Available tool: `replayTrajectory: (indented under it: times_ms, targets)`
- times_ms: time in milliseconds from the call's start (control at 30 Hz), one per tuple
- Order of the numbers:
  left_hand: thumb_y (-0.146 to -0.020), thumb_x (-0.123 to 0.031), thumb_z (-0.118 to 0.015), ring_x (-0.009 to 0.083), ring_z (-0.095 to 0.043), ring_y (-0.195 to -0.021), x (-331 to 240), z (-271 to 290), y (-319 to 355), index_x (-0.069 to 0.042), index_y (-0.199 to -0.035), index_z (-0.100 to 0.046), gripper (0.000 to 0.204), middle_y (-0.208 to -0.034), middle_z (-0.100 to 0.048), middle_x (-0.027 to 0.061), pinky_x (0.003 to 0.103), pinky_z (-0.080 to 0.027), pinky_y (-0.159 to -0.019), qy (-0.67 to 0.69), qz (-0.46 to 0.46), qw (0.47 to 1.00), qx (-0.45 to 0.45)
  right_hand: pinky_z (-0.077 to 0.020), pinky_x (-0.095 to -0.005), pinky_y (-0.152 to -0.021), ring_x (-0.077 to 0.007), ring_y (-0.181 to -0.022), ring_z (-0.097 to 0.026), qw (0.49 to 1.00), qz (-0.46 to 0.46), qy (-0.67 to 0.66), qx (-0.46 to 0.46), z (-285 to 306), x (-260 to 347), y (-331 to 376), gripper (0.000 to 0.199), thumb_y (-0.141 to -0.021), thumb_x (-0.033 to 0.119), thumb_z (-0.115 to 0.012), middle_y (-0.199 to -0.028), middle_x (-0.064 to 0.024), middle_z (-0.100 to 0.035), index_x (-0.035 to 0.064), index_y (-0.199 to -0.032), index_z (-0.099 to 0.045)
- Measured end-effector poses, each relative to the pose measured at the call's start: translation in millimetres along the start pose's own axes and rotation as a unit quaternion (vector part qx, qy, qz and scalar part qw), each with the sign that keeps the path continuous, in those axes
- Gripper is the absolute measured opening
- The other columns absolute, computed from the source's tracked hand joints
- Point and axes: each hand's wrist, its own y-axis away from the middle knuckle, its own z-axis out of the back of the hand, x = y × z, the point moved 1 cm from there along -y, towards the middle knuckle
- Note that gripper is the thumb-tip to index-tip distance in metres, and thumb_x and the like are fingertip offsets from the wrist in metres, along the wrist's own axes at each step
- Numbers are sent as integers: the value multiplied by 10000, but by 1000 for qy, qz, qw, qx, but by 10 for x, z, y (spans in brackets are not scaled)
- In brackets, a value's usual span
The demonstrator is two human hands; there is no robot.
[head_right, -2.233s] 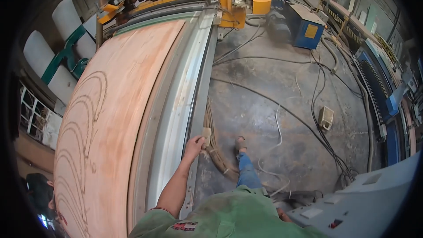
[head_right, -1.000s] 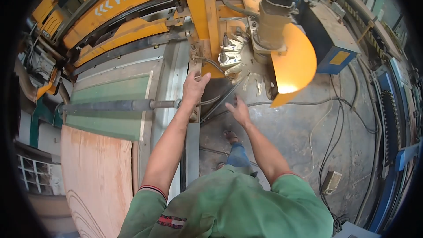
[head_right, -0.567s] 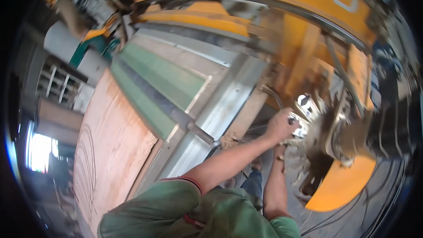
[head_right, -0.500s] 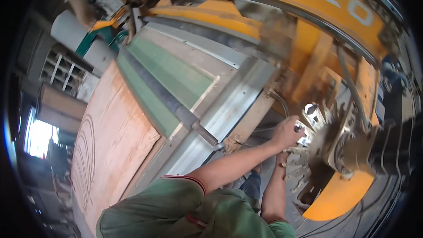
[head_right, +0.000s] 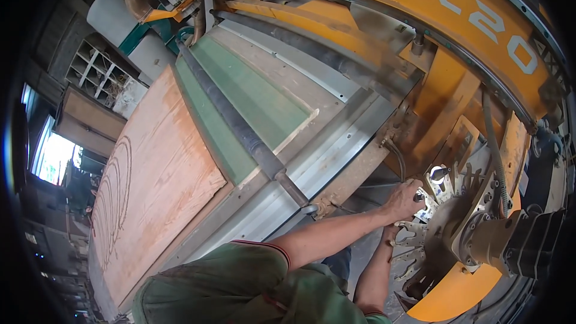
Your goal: Operating a CNC machine to process wood panels, including computer interface interaction and manual positioning of materials.
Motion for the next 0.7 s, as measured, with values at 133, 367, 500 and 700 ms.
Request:
replayTrajectory:
  times_ms: [133,367,500,700]
  targets:
    - [-724,-247,-634,427,-582,-942,18,-16,-9,-12,-930,-538,327,-942,-601,227,509,-465,-821,-11,-12,1000,-8,-482,-288,-796,-148,-1047,-562,996,-23,82,-34,14,35,20,319,-965,227,-514,-1149,-26,-575,108,-1261,-533]
    - [-740,-223,-648,444,-605,-866,23,29,-19,3,-875,-553,279,-894,-617,235,508,-484,-753,-5,-62,997,-36,-484,-281,-777,-142,-1032,-564,970,-62,221,-80,49,126,-146,305,-966,225,-512,-1144,-22,-574,111,-1249,-537]
    - [-729,-238,-638,437,-604,-899,-8,89,-45,1,-884,-567,293,-923,-620,230,505,-483,-783,-14,-47,999,-15,-486,-277,-767,-138,-1024,-565,946,-82,298,-100,17,87,-87,298,-967,224,-510,-1140,-19,-574,113,-1242,-540]
    - [-713,-250,-628,434,-608,-912,-3,94,-53,11,-879,-584,313,-949,-620,238,500,-486,-797,-28,-32,999,31,-488,-271,-751,-133,-1011,-567,898,-108,406,-134,43,100,-88,287,-968,222,-508,-1136,-16,-573,116,-1232,-544]
